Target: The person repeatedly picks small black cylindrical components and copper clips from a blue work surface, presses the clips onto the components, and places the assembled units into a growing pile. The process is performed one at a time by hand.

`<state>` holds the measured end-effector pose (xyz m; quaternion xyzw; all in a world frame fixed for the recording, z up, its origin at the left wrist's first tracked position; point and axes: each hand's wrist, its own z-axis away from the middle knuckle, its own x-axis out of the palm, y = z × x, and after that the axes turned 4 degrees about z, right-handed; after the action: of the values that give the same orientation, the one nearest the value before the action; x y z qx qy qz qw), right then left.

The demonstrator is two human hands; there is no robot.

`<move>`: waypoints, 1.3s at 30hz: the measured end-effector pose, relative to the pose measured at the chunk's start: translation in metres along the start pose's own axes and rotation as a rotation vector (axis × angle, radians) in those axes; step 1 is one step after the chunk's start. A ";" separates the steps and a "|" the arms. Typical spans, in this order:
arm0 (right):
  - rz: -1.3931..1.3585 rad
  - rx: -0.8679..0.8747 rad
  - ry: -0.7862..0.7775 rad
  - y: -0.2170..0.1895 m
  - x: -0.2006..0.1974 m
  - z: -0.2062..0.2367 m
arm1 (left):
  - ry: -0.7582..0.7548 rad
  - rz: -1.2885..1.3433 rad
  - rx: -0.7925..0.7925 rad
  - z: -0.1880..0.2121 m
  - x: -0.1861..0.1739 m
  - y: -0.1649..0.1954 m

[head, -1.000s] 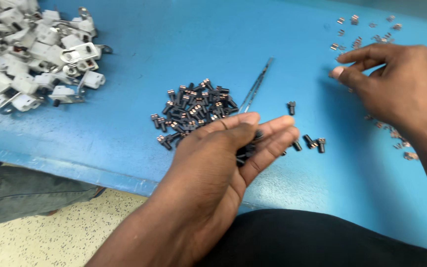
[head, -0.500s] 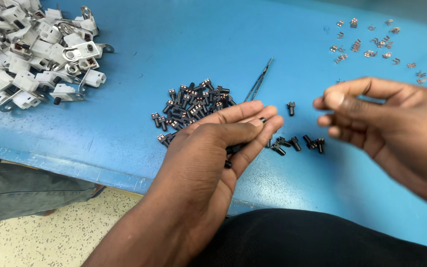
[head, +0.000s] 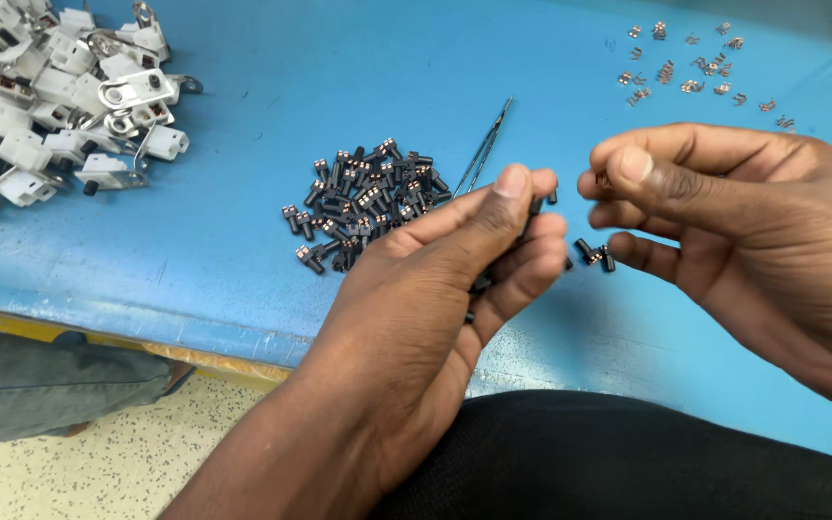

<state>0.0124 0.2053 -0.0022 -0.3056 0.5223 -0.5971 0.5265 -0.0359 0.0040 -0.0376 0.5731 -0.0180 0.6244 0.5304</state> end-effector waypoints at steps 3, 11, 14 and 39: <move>-0.122 -0.050 -0.152 -0.003 0.006 0.002 | -0.100 0.059 0.035 0.003 -0.003 -0.002; -0.226 0.004 -0.292 -0.007 0.019 0.007 | -0.083 0.057 0.062 0.015 -0.009 0.001; -0.236 0.058 -0.311 -0.003 0.020 0.008 | -0.112 0.074 0.075 0.017 -0.010 0.002; 0.740 0.062 0.399 0.035 0.003 -0.010 | 0.133 0.111 -0.035 0.003 -0.009 -0.001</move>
<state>0.0132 0.2086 -0.0381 0.0402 0.6703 -0.4307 0.6029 -0.0348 -0.0030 -0.0433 0.5191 -0.0255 0.6893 0.5048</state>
